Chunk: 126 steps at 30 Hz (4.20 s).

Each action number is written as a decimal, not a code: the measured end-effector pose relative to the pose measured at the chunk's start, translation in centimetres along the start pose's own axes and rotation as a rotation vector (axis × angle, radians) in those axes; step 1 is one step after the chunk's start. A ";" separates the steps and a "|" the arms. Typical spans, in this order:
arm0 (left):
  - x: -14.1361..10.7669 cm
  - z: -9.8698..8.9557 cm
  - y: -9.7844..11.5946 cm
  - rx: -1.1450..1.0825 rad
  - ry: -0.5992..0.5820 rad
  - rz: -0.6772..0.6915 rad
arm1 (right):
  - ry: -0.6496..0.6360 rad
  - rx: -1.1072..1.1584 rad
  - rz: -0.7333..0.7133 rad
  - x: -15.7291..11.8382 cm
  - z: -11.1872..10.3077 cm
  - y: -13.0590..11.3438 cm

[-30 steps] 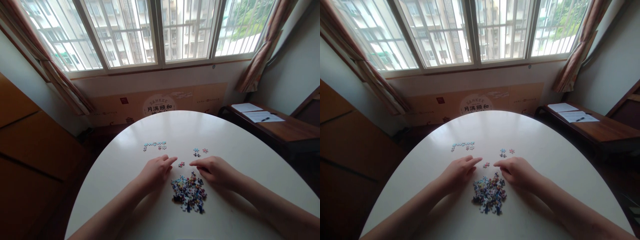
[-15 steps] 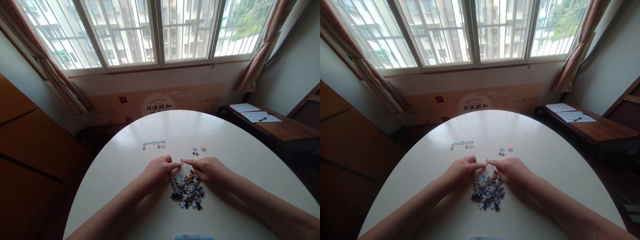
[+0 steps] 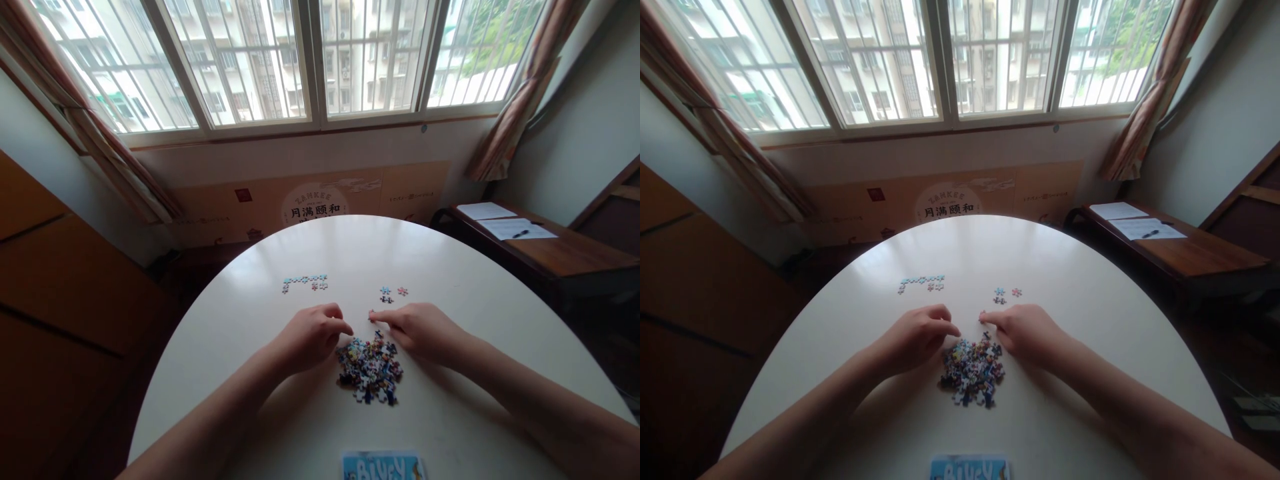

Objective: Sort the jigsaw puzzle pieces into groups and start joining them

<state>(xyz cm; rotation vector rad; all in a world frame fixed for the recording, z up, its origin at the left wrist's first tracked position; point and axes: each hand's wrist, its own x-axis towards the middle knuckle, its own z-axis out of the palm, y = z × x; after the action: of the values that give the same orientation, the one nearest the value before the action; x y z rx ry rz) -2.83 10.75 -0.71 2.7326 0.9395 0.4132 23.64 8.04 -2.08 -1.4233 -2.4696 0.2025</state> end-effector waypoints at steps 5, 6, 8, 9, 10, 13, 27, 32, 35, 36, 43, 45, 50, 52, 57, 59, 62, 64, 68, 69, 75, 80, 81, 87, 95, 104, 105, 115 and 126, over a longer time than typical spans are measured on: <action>-0.1 0.0 0.0 0.004 -0.053 0.066 | -0.009 -0.064 0.097 -0.6 -1.2 0.4; -0.1 0.1 0.0 0.020 -0.063 0.064 | -0.001 -0.062 0.099 -0.7 -1.2 0.3; 0.0 0.1 0.0 0.062 -0.065 0.035 | 0.020 -0.044 0.085 -0.6 -1.1 0.1; 0.1 0.1 -0.1 0.084 -0.055 0.008 | 0.030 -0.030 0.076 -0.6 -1.0 0.0; 0.1 0.1 -0.2 0.103 -0.041 -0.021 | 0.039 -0.016 0.068 -0.6 -0.8 0.0; 0.1 -0.3 -0.7 0.126 -0.007 -0.083 | 0.069 0.029 0.053 -0.5 -0.5 0.0; 0.0 -0.5 -1.7 0.075 -0.020 -0.084 | 0.134 0.116 0.054 -0.5 -0.7 0.2; 0.2 -0.2 -1.4 0.084 0.030 -0.193 | 0.119 0.158 0.037 -0.5 -0.9 -0.2; 0.4 0.4 -1.2 0.082 0.059 -0.209 | 0.126 0.144 -0.012 -0.4 -0.7 -0.3; 0.5 0.6 -1.0 0.080 0.064 -0.188 | 0.131 0.142 -0.033 -0.3 -0.6 -0.2; 1.0 2.3 -0.1 0.151 -0.022 -0.009 | 0.141 0.046 -0.143 -0.1 0.2 -0.1; 1.0 2.2 -0.3 0.119 -0.029 -0.019 | 0.127 -0.016 -0.128 -0.2 0.4 -0.1; 0.7 1.6 -0.8 0.017 0.044 -0.047 | 0.119 -0.119 -0.011 -0.4 0.2 0.5; 0.6 1.5 -0.8 0.013 0.055 -0.033 | 0.156 -0.151 0.043 -0.4 -0.2 0.8; 0.6 1.4 -0.6 0.017 0.058 0.011 | 0.131 -0.045 -0.091 -0.5 -1.2 0.4; 0.6 1.3 -0.5 0.013 0.065 0.022 | 0.080 -0.010 -0.162 -0.5 -1.4 0.1; 0.6 1.2 -0.5 0.019 0.060 0.040 | 0.042 -0.005 -0.154 -0.4 -1.2 0.0; 0.6 1.2 -0.4 0.025 0.057 0.046 | 0.056 -0.017 -0.090 -0.3 -1.0 0.4; 0.6 1.2 -0.5 0.020 0.056 0.054 | 0.110 -0.042 0.022 -0.2 -0.2 1.3; 0.6 1.1 -0.5 0.020 0.052 0.056 | 0.121 -0.044 0.031 -0.2 0.0 1.4; 0.5 0.9 -0.4 0.010 0.030 0.068 | 0.174 0.016 -0.072 -0.3 0.0 0.9; 0.2 0.9 0.2 0.010 -0.013 0.126 | 0.107 0.059 -0.161 -0.5 -0.7 0.8; 0.2 0.9 0.3 0.014 -0.026 0.138 | 0.086 0.067 -0.171 -0.6 -0.9 0.9; 0.0 1.1 0.3 0.060 -0.087 0.150 | -0.050 0.127 -0.187 -0.6 -1.4 1.2; 0.2 1.0 0.7 0.115 -0.156 0.136 | -0.047 0.076 -0.199 -0.7 -1.8 1.1; 0.1 1.1 0.8 0.077 -0.158 0.150 | -0.087 0.101 -0.162 -0.9 -2.1 1.3; 0.1 1.0 0.8 0.074 -0.160 0.154 | -0.076 0.099 -0.166 -0.9 -2.1 1.3; 0.4 0.4 2.2 0.037 -0.155 0.164 | -0.089 0.119 -0.269 -1.1 -2.1 0.8; 0.1 0.5 2.9 0.019 -0.216 0.237 | -0.108 0.100 -0.253 -1.3 -2.8 0.6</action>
<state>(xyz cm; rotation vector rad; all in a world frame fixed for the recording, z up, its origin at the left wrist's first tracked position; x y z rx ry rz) -0.94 8.54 -0.35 2.8429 0.5712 0.1427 25.68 7.16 0.17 -1.0732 -2.6554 0.3513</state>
